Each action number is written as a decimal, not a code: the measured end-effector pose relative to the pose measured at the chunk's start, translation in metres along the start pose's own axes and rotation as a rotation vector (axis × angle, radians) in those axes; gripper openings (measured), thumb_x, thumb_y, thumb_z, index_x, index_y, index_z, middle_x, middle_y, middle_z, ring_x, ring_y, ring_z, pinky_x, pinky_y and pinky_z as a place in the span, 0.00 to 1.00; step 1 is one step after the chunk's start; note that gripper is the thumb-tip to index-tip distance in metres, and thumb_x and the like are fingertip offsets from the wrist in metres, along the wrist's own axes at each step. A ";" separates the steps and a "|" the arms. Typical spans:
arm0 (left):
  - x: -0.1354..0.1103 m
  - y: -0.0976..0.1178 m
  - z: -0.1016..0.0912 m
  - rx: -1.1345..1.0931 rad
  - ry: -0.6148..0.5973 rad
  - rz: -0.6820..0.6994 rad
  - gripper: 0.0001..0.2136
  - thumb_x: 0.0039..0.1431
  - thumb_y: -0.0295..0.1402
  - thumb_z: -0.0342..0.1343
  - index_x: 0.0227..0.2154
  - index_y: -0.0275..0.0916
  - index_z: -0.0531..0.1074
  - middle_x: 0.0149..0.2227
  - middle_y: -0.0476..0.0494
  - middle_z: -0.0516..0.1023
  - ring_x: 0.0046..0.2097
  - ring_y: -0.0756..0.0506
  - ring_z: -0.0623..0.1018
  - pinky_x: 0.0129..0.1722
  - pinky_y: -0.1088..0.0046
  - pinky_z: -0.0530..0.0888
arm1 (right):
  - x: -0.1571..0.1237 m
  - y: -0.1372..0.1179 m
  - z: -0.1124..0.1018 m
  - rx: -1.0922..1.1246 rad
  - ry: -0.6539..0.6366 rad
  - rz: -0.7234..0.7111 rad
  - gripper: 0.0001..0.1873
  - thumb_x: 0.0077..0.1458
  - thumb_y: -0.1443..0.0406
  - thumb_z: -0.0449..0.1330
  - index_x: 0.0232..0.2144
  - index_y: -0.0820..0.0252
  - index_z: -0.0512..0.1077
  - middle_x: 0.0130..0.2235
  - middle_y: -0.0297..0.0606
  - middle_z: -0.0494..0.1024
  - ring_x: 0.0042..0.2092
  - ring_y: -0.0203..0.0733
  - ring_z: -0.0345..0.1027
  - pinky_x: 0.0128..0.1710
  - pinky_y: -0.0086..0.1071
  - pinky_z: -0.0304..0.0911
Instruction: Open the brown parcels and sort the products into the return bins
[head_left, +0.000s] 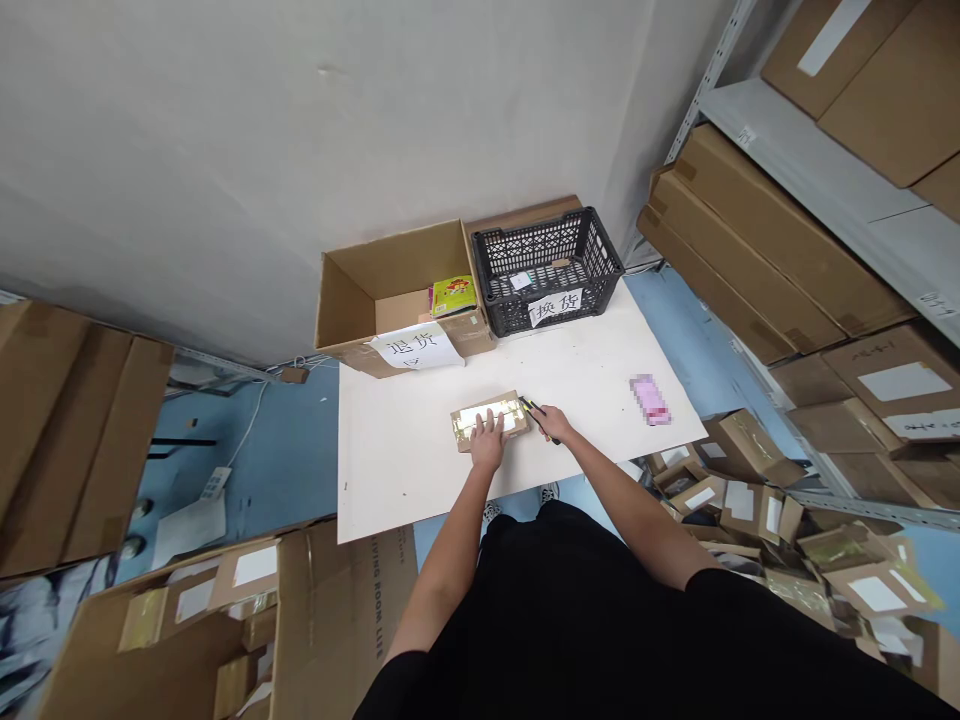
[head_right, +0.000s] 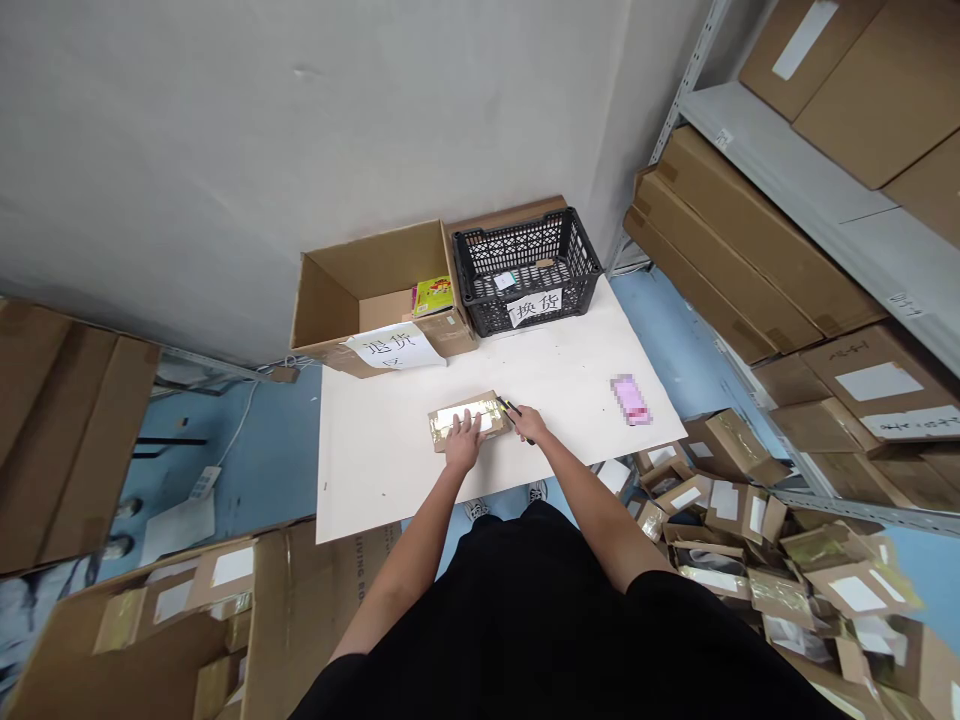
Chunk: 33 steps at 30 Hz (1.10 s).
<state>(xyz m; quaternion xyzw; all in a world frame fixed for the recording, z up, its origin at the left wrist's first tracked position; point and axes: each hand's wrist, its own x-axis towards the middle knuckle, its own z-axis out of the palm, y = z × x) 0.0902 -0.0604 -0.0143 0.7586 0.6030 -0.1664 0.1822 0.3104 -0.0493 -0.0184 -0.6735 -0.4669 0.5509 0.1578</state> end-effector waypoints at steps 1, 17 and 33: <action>0.000 0.000 0.000 -0.002 -0.001 0.000 0.30 0.75 0.43 0.44 0.77 0.52 0.48 0.80 0.45 0.44 0.79 0.33 0.45 0.72 0.47 0.59 | 0.000 0.000 -0.002 0.006 -0.016 -0.004 0.19 0.75 0.53 0.53 0.33 0.57 0.67 0.19 0.25 0.71 0.15 0.31 0.64 0.22 0.23 0.58; 0.007 -0.017 -0.021 -0.047 0.016 0.036 0.31 0.73 0.48 0.47 0.76 0.54 0.51 0.78 0.44 0.52 0.76 0.31 0.53 0.68 0.46 0.66 | -0.038 0.034 -0.008 0.195 0.092 0.081 0.22 0.70 0.45 0.53 0.35 0.54 0.65 0.22 0.27 0.73 0.19 0.34 0.66 0.22 0.25 0.63; -0.013 -0.035 -0.006 -0.044 -0.036 0.083 0.29 0.72 0.38 0.49 0.73 0.42 0.58 0.61 0.32 0.74 0.61 0.36 0.74 0.56 0.61 0.74 | 0.083 -0.096 0.020 -0.340 0.314 0.128 0.33 0.59 0.44 0.68 0.55 0.61 0.68 0.51 0.54 0.82 0.53 0.54 0.79 0.46 0.34 0.70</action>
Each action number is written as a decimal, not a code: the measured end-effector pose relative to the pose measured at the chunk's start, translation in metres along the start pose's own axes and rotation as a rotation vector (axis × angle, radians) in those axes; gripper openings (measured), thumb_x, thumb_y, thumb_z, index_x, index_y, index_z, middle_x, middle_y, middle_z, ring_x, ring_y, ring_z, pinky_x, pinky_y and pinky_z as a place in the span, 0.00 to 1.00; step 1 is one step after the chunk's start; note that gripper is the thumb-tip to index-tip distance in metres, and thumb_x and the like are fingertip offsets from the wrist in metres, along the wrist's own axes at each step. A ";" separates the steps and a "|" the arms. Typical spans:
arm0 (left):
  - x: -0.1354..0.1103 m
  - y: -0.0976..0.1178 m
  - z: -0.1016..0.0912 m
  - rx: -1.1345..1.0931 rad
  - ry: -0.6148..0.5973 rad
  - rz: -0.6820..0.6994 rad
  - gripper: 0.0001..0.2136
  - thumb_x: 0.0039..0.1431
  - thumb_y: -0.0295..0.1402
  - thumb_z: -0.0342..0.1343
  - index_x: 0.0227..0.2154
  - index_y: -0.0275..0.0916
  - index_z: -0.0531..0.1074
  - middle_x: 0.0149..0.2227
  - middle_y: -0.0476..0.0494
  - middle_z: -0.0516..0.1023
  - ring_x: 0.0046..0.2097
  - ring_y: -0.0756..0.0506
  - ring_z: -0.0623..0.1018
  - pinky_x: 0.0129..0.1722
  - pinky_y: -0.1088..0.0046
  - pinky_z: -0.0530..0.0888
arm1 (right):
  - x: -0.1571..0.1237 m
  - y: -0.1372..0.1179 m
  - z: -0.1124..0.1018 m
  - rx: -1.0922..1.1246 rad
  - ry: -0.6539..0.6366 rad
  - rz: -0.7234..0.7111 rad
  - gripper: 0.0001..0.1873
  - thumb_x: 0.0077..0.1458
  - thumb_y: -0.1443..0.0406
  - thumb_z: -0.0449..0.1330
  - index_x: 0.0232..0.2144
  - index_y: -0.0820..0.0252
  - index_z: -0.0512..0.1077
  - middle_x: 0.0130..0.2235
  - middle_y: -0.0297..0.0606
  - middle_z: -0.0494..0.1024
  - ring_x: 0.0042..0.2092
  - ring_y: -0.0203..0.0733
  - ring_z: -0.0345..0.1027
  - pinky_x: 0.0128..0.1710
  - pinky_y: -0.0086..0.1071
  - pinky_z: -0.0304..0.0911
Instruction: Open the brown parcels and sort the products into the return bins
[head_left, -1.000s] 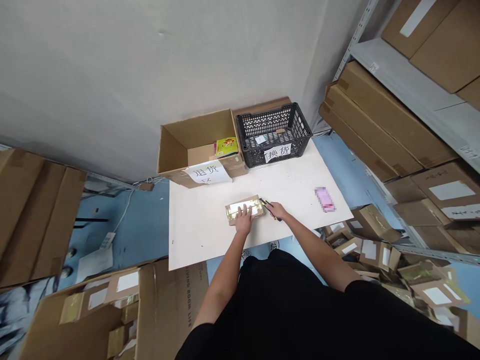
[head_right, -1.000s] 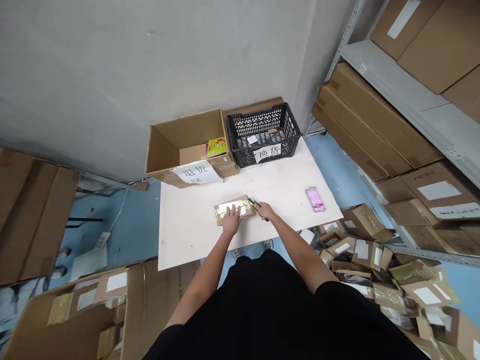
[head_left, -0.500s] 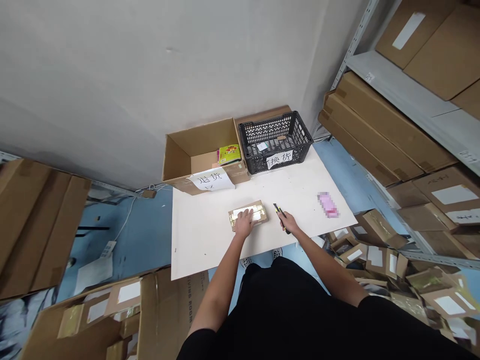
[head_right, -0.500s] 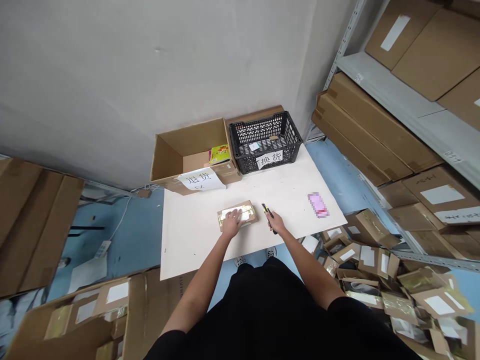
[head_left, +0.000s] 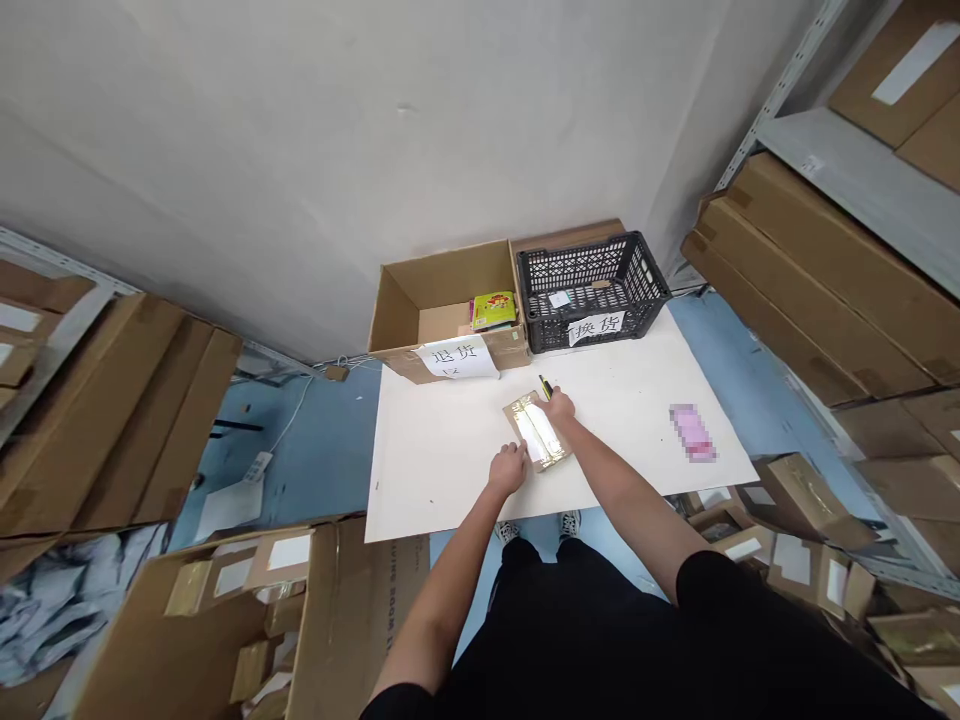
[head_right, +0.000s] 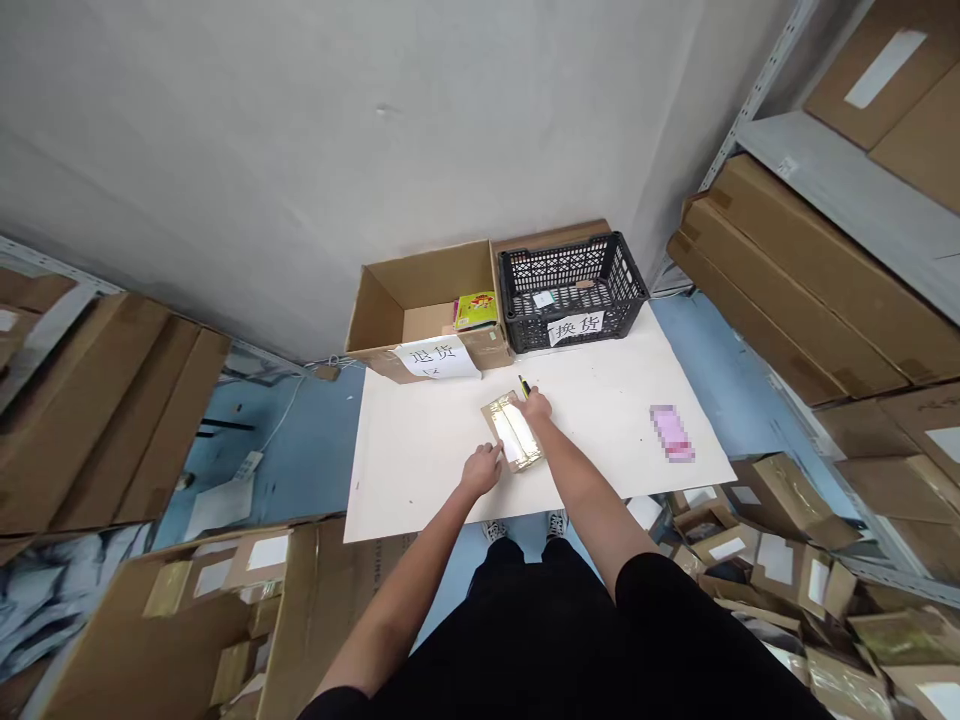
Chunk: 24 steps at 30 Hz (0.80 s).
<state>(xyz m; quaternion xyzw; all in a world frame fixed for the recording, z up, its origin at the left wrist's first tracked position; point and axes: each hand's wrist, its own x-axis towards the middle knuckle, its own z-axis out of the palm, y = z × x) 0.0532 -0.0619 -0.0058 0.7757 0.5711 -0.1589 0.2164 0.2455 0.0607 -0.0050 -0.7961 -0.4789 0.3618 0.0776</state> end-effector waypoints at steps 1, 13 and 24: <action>0.005 0.001 -0.005 0.035 0.026 0.049 0.29 0.70 0.34 0.51 0.72 0.41 0.60 0.62 0.32 0.73 0.62 0.36 0.73 0.56 0.60 0.74 | 0.001 0.005 -0.005 0.008 0.007 0.004 0.34 0.59 0.44 0.67 0.55 0.61 0.68 0.51 0.54 0.82 0.53 0.55 0.79 0.45 0.34 0.69; 0.042 0.018 0.000 0.040 -0.006 0.233 0.51 0.54 0.52 0.70 0.77 0.49 0.52 0.79 0.39 0.44 0.78 0.26 0.44 0.72 0.47 0.58 | -0.056 0.111 0.005 -0.040 -0.034 0.017 0.37 0.52 0.41 0.72 0.52 0.58 0.69 0.48 0.50 0.82 0.49 0.56 0.79 0.39 0.35 0.68; 0.033 0.055 0.038 0.023 0.062 -0.137 0.40 0.70 0.55 0.49 0.77 0.39 0.49 0.78 0.28 0.48 0.78 0.28 0.46 0.73 0.41 0.53 | -0.053 0.120 -0.014 0.678 -0.172 0.031 0.06 0.73 0.58 0.53 0.45 0.53 0.63 0.29 0.27 0.77 0.26 0.36 0.77 0.27 0.25 0.66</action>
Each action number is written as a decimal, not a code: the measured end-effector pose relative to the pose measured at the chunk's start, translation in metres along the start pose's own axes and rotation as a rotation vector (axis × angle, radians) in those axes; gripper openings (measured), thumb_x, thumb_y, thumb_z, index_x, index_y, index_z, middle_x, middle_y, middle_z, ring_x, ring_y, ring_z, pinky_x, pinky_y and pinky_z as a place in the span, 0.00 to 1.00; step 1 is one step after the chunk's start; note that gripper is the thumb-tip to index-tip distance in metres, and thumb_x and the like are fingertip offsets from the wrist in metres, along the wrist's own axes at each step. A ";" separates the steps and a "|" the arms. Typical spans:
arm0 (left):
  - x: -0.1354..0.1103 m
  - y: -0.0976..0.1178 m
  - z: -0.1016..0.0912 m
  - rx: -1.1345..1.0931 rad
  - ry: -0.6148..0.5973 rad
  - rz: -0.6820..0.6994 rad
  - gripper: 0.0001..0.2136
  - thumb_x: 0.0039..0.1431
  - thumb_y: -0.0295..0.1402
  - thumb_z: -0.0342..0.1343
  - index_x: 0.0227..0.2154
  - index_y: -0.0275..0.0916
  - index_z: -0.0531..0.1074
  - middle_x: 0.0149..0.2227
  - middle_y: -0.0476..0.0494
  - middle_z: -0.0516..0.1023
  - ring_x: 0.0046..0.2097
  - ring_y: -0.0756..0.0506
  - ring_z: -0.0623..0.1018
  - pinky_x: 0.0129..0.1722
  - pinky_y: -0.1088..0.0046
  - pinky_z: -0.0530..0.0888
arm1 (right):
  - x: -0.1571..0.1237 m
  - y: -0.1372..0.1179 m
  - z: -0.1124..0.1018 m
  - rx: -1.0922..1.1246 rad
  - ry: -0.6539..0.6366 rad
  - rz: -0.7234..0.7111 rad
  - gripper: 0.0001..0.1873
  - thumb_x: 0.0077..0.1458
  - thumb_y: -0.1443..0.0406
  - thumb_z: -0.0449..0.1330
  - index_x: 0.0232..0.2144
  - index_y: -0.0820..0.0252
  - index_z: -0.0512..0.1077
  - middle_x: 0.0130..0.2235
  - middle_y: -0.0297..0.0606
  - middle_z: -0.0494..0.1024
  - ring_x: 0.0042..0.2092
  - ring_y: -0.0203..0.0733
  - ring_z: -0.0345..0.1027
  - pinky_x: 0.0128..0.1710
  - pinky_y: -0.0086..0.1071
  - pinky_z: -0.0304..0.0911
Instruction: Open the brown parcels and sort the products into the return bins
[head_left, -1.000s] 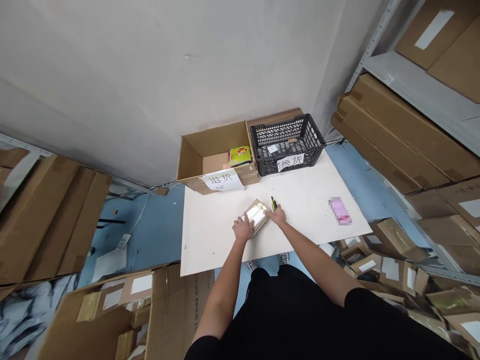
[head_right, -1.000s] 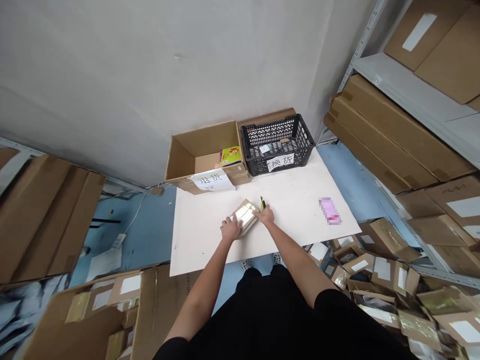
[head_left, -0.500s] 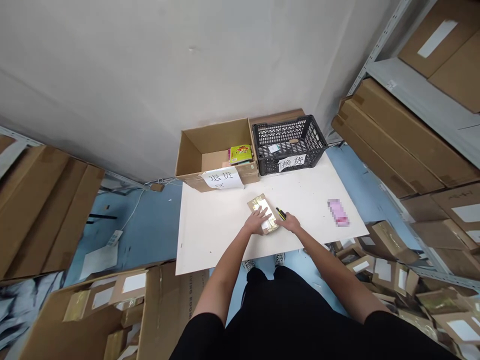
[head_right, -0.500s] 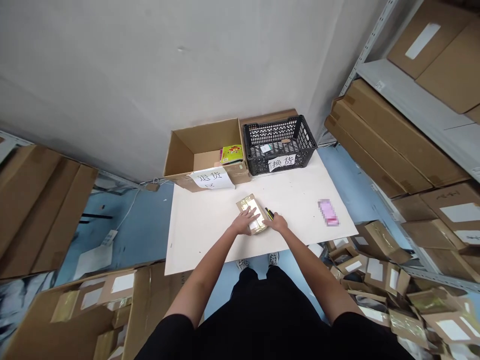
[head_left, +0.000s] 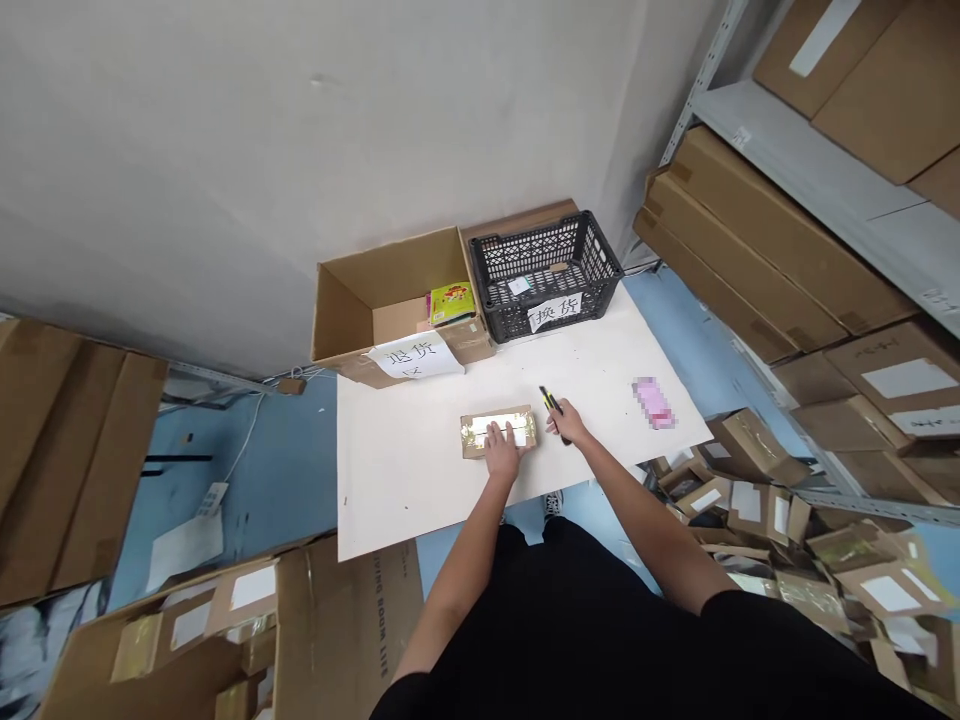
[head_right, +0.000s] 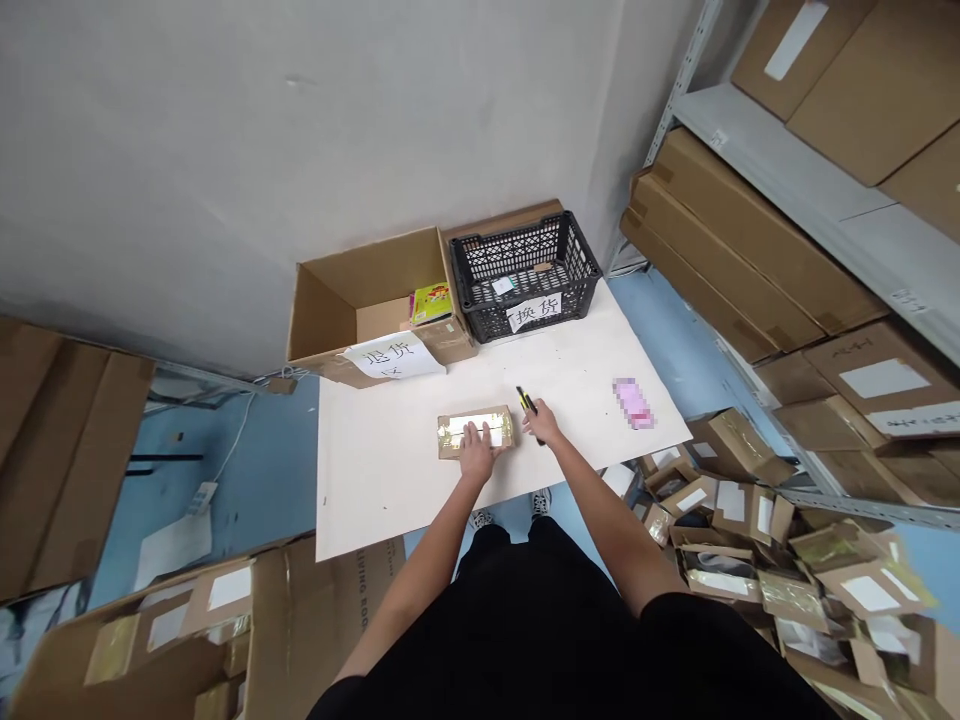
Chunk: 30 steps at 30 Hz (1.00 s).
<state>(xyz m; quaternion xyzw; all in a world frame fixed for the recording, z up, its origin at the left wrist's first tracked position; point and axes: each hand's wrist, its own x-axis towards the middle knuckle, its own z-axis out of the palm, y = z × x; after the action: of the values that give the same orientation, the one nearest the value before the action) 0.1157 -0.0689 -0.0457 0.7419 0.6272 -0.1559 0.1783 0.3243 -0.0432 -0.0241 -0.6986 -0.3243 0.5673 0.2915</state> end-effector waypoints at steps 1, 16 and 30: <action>0.002 -0.002 -0.001 -0.005 -0.003 0.005 0.41 0.70 0.55 0.49 0.77 0.38 0.49 0.78 0.27 0.48 0.78 0.27 0.47 0.73 0.42 0.55 | -0.009 0.010 -0.003 0.047 -0.048 0.035 0.07 0.72 0.59 0.56 0.44 0.53 0.62 0.29 0.27 0.77 0.25 0.37 0.77 0.25 0.25 0.66; 0.004 -0.008 -0.001 0.048 0.038 0.025 0.41 0.70 0.57 0.49 0.77 0.36 0.51 0.77 0.24 0.50 0.77 0.28 0.53 0.72 0.49 0.59 | -0.034 0.020 0.014 -0.176 -0.176 -0.016 0.20 0.73 0.51 0.55 0.31 0.54 0.61 0.18 0.23 0.66 0.15 0.33 0.63 0.21 0.26 0.59; 0.017 -0.035 -0.049 -0.007 0.011 0.073 0.34 0.72 0.54 0.47 0.75 0.46 0.56 0.74 0.34 0.61 0.74 0.31 0.59 0.70 0.49 0.63 | -0.032 0.081 -0.018 -0.231 0.104 0.166 0.12 0.71 0.55 0.55 0.41 0.56 0.69 0.27 0.31 0.78 0.29 0.40 0.75 0.32 0.27 0.65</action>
<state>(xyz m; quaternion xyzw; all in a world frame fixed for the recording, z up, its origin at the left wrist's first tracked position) 0.0839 -0.0264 -0.0128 0.7646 0.6012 -0.1430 0.1833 0.3471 -0.1196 -0.0641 -0.7804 -0.3131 0.5113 0.1777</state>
